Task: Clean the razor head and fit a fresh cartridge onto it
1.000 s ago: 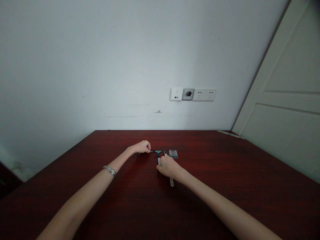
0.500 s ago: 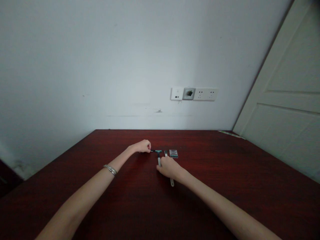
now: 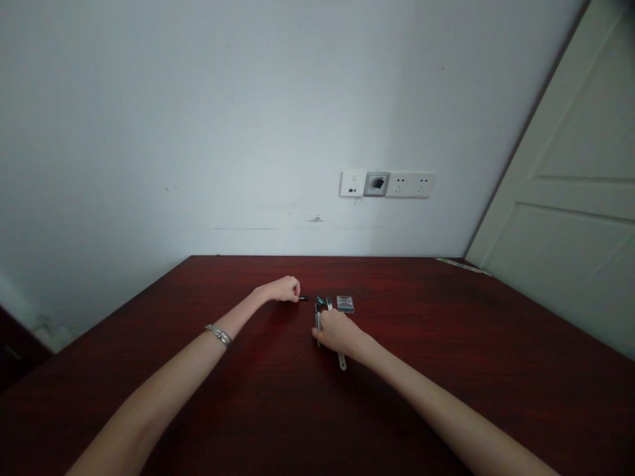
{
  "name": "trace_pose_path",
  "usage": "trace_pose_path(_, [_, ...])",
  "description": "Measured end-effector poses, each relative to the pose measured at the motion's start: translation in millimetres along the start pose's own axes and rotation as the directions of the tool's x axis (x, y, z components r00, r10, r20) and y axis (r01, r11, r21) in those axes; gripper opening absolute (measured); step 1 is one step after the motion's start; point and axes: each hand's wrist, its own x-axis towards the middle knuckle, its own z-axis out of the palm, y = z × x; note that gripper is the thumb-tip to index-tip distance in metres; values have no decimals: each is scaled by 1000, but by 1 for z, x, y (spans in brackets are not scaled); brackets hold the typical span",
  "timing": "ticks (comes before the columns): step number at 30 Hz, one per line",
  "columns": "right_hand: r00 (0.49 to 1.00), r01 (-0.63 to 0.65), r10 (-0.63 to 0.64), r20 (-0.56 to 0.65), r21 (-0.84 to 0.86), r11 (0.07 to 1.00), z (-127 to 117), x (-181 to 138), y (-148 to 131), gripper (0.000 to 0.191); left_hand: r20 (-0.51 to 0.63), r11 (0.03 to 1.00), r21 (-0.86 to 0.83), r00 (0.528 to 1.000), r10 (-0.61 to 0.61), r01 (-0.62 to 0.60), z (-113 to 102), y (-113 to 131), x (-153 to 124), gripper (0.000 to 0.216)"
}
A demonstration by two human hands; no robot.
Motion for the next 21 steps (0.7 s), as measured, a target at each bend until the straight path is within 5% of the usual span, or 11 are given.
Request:
trace_pose_path(10, [999, 37, -37, -14, 0, 999, -5, -2, 0, 33, -21, 999, -8, 999, 41, -42, 0, -1, 0, 14])
trace_pose_path(21, [985, -19, 42, -167, 137, 990, -63, 3, 50, 30, -108, 997, -57, 993, 46, -53, -18, 12, -1, 23])
